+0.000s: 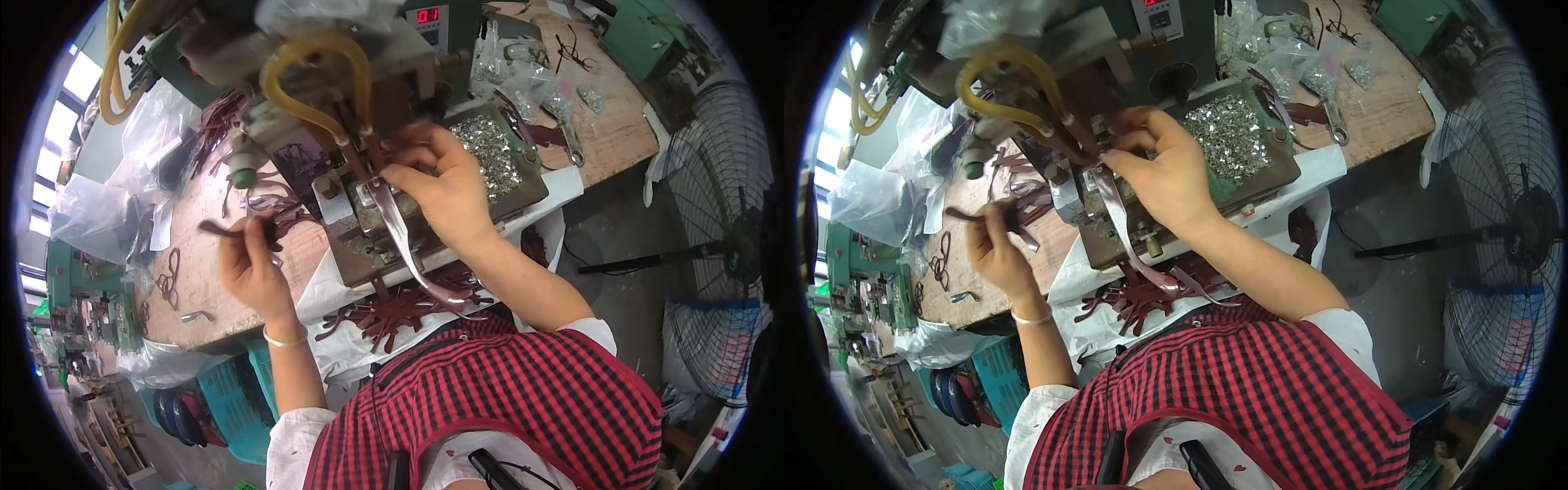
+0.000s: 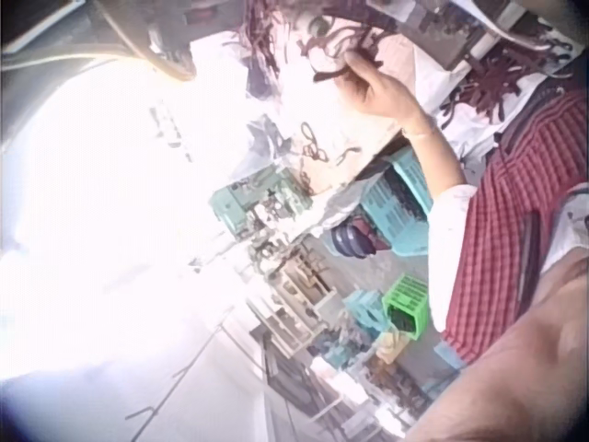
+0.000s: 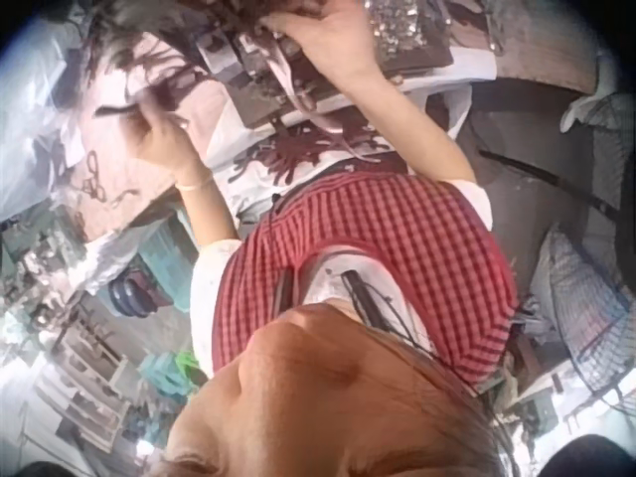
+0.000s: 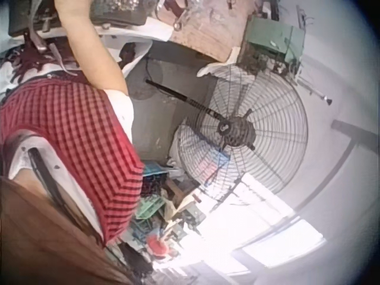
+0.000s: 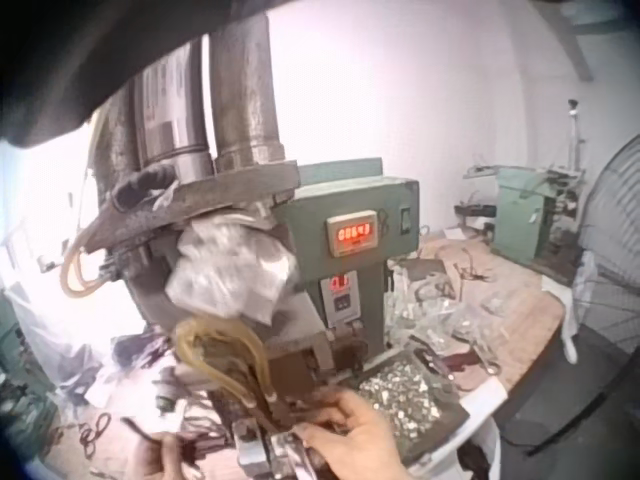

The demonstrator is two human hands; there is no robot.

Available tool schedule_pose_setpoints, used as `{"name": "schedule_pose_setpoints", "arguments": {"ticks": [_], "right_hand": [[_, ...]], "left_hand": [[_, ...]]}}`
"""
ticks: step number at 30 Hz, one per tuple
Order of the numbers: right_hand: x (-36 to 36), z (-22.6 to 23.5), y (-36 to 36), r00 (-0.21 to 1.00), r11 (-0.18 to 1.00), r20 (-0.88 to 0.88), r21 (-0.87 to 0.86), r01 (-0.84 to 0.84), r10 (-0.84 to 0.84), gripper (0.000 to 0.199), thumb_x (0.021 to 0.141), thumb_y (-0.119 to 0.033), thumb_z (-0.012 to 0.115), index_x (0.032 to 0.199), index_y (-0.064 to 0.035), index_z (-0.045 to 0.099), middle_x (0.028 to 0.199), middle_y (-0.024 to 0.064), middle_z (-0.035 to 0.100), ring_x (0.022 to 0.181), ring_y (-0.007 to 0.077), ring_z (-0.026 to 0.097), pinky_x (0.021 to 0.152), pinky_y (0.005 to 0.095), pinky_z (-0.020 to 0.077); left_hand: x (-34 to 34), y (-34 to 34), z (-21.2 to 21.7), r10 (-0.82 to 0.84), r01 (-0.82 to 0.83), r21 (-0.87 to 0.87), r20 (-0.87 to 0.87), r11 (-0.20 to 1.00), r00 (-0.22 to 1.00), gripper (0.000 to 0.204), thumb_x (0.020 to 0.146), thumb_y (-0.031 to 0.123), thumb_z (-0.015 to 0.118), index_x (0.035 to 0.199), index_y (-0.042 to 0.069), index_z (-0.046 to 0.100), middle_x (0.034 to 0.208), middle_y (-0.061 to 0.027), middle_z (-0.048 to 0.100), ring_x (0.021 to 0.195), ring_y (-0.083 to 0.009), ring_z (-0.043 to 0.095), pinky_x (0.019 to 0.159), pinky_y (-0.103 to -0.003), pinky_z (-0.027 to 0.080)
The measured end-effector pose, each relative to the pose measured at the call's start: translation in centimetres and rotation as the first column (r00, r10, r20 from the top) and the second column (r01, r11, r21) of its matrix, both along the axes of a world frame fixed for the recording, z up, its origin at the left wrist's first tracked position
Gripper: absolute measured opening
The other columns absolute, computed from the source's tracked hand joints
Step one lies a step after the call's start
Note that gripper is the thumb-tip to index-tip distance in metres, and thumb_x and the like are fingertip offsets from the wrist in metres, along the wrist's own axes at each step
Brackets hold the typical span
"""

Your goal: The person repeatedly picks reddish-brown leather straps and small metal hardware from a tray, inserts the hardware into the strap ends, and uses a press machine to secure them. The finished straps are placed on the table. The process is repeated continuously.

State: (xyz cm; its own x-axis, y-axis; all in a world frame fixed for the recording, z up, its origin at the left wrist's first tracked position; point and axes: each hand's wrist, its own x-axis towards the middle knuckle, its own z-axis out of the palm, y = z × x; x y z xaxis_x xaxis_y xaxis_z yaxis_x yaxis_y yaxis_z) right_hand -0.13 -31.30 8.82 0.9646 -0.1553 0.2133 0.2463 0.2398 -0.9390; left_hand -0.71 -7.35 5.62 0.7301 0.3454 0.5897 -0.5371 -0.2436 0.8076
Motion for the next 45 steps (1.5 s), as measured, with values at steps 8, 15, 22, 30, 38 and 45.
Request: {"name": "schedule_pose_setpoints", "arguments": {"ticks": [8, 15, 22, 30, 38, 45], "right_hand": [[-3.2, 2.8, 0.2, 0.995, 0.997, 0.072, -0.029, -0.066, 0.068, 0.043, 0.090, 0.004, 0.065, 0.132, 0.0042, 0.056, 0.113, 0.0102, 0.070, 0.108, 0.0145, 0.065, 0.096, 0.0279, 0.0495], [-0.4, -5.8, -9.9, 0.879, 0.116, 0.321, -0.917, 0.381, -0.353, 0.026, 0.081, -0.016, 0.076, 0.106, -0.0084, 0.076, 0.129, 0.0207, 0.065, 0.129, 0.0407, 0.055, 0.109, 0.0486, 0.0436], [0.5, -8.6, -11.2, 0.846, 0.242, 0.417, -0.829, 0.504, -0.332, 0.013, 0.076, -0.010, 0.078, 0.088, -0.0054, 0.076, 0.118, 0.0174, 0.070, 0.124, 0.0365, 0.060, 0.105, 0.0457, 0.0464], [0.1, -8.8, -10.9, 0.852, 0.571, 0.240, -0.655, 0.496, -0.464, 0.017, 0.097, -0.011, 0.065, 0.109, -0.0010, 0.073, 0.097, 0.0111, 0.074, 0.089, 0.0223, 0.070, 0.082, 0.0326, 0.0529], [0.4, -6.4, -7.6, 0.935, 0.795, 0.122, -0.496, 0.349, -0.334, 0.015, 0.092, -0.002, 0.069, 0.108, -0.0005, 0.071, 0.094, 0.0013, 0.071, 0.086, 0.0082, 0.063, 0.081, 0.0245, 0.0501], [-1.0, -6.1, -8.0, 0.957, 0.887, 0.040, -0.366, 0.283, -0.289, 0.015, 0.094, -0.001, 0.068, 0.109, 0.0000, 0.071, 0.099, 0.0027, 0.072, 0.089, 0.0090, 0.064, 0.083, 0.0243, 0.0499]], "left_hand": [[-5.3, -4.2, 5.7, -0.184, 0.027, 0.456, 0.303, 0.889, 0.935, 0.014, 0.094, 0.012, 0.073, 0.095, -0.001, 0.068, 0.095, -0.0184, 0.076, 0.077, -0.0254, 0.071, 0.069, -0.034, 0.056], [-2.4, -8.1, 3.8, -0.415, -0.093, 0.794, 0.409, 0.600, 0.813, 0.025, 0.074, 0.010, 0.088, 0.094, 0.008, 0.073, 0.099, -0.0092, 0.076, 0.062, -0.0155, 0.063, 0.052, -0.028, 0.048], [-1.7, -7.8, 2.2, -0.415, -0.079, 0.753, 0.444, 0.654, 0.794, 0.029, 0.073, 0.011, 0.089, 0.097, 0.009, 0.073, 0.098, -0.0090, 0.075, 0.058, -0.0146, 0.062, 0.047, -0.027, 0.046], [-5.0, -5.3, -0.4, -0.200, -0.032, 0.575, 0.336, 0.817, 0.920, 0.032, 0.078, 0.001, 0.081, 0.109, 0.003, 0.071, 0.104, -0.0141, 0.075, 0.073, -0.0245, 0.069, 0.064, -0.033, 0.054], [7.1, 1.2, -5.5, 0.166, 0.002, 0.557, -0.252, 0.830, 0.953, 0.106, 0.072, 0.016, 0.089, 0.158, 0.004, 0.028, 0.151, -0.0250, 0.041, 0.137, -0.0409, 0.040, 0.116, -0.046, 0.034], [3.9, 9.6, 1.6, 0.279, -0.181, 0.759, -0.001, 0.626, 0.960, 0.046, 0.078, 0.001, 0.077, 0.122, 0.010, 0.069, 0.143, -0.0147, 0.057, 0.134, -0.0350, 0.051, 0.111, -0.045, 0.042]]}}
